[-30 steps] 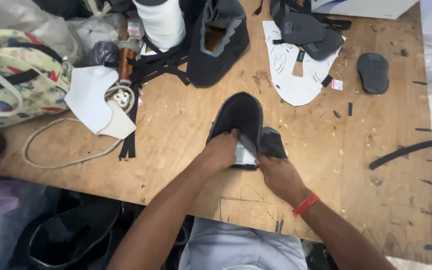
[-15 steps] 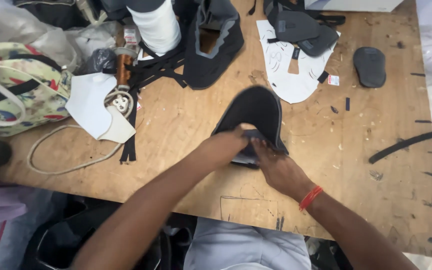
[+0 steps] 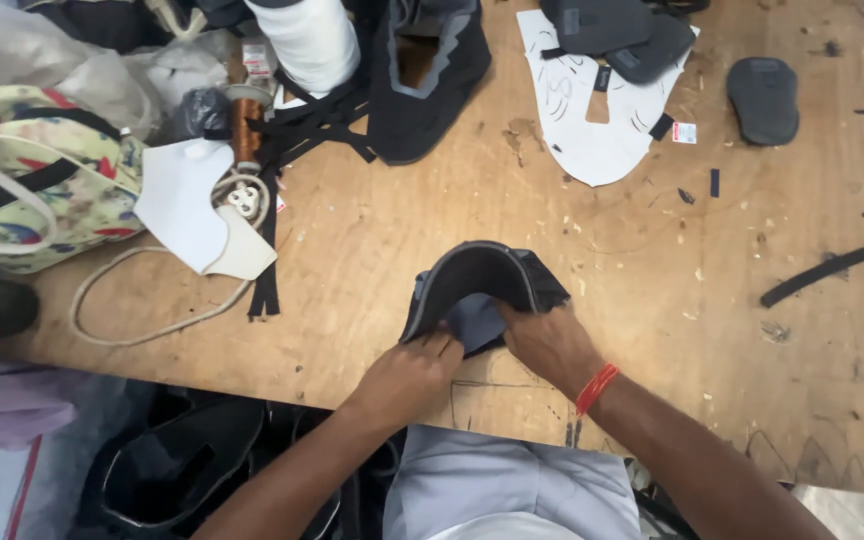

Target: The person fits a gray foam insole into a black shoe upper on a wooden workbench, pressing it into the toe and heel areas, then turns the shoe over and presses along the sole edge, repeating the fitting and pressing on the shoe.

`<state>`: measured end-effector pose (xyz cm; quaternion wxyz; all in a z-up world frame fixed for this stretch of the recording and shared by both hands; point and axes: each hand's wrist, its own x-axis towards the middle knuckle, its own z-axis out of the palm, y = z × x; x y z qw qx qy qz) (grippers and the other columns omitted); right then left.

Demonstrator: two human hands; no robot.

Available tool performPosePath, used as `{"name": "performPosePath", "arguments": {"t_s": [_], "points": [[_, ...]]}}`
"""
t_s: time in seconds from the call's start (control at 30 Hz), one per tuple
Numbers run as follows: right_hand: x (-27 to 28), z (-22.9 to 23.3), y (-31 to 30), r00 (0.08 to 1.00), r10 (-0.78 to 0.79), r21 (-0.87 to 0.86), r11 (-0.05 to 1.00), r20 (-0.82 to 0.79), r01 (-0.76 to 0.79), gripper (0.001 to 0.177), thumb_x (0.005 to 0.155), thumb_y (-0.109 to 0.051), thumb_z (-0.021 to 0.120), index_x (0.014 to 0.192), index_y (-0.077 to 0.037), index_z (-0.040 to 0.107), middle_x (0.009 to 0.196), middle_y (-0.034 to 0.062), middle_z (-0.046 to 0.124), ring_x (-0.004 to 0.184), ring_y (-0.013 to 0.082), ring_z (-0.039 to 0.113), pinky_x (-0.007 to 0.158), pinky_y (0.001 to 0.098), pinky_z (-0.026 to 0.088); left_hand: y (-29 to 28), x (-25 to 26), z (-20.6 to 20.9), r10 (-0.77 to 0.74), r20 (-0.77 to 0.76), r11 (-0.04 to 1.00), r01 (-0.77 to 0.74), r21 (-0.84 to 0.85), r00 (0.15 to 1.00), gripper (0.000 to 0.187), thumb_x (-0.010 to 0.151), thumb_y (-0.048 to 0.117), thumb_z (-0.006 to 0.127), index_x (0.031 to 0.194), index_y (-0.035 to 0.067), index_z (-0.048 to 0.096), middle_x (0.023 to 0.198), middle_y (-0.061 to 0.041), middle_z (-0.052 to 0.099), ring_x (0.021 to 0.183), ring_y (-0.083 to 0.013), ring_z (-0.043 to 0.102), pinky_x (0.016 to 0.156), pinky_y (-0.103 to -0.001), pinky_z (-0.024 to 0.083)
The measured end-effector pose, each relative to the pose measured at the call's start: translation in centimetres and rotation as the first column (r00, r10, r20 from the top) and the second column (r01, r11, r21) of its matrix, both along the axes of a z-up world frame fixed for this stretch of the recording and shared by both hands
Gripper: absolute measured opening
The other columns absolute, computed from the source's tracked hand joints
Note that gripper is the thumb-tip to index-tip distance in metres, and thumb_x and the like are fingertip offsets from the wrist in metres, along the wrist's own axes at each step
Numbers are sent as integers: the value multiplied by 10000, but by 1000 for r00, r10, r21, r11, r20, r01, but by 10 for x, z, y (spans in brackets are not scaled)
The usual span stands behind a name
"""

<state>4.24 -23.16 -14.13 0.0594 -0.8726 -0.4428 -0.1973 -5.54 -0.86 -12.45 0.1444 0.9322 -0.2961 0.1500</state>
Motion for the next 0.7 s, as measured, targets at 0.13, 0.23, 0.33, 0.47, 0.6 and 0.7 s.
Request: {"name": "performPosePath", "arguments": {"t_s": [0.13,0.23,0.33,0.47,0.6,0.7], "points": [[3,12,6,929,-148,-200,976,-339,82,461,883,-190,603,1335,-108,642,742,156,710,679,327,709,647,454,572,-16,6,9,172,-156,982,-156,108,973,149,868,58,590,1013,19,592,1069,-203,697,872,-288,740,699,-359,611],[12,15,-2,853,-150,-103,988,-499,114,496,878,-173,597,1370,-141,643,750,188,714,653,377,697,654,497,573,-39,17,48,293,-340,956,-269,116,894,403,862,95,615,1239,-25,539,1138,-232,646,860,-329,728,681,-390,598],[8,23,-1,850,-77,22,994,-520,103,580,829,-170,604,1408,-132,614,796,204,722,652,406,693,638,521,572,-54,35,26,349,-370,936,-340,92,861,637,824,131,626,1407,-72,469,1264,-279,585,865,-343,720,690,-396,598],[-5,-19,-8,897,-211,-181,972,-388,150,589,864,-215,611,1425,-48,545,816,183,723,626,360,710,559,478,576,-58,56,-95,290,-176,949,-307,-73,941,546,908,40,509,1446,-44,471,1489,-240,545,1012,-313,724,771,-383,610],[-7,-12,-3,924,-230,-218,961,-305,168,471,889,-193,597,1327,-23,578,791,137,724,631,300,724,514,426,573,-47,44,-109,272,85,962,-273,5,959,398,1035,323,514,1362,98,497,1300,-113,559,1134,-266,714,975,-398,587],[-5,-9,-5,943,-193,-234,964,-271,131,500,866,-143,589,1356,-41,574,738,109,720,623,276,721,503,409,567,-51,38,-69,222,-274,974,-201,103,936,585,998,129,459,1552,-42,379,1397,-233,536,1094,-302,710,962,-392,560]]}}
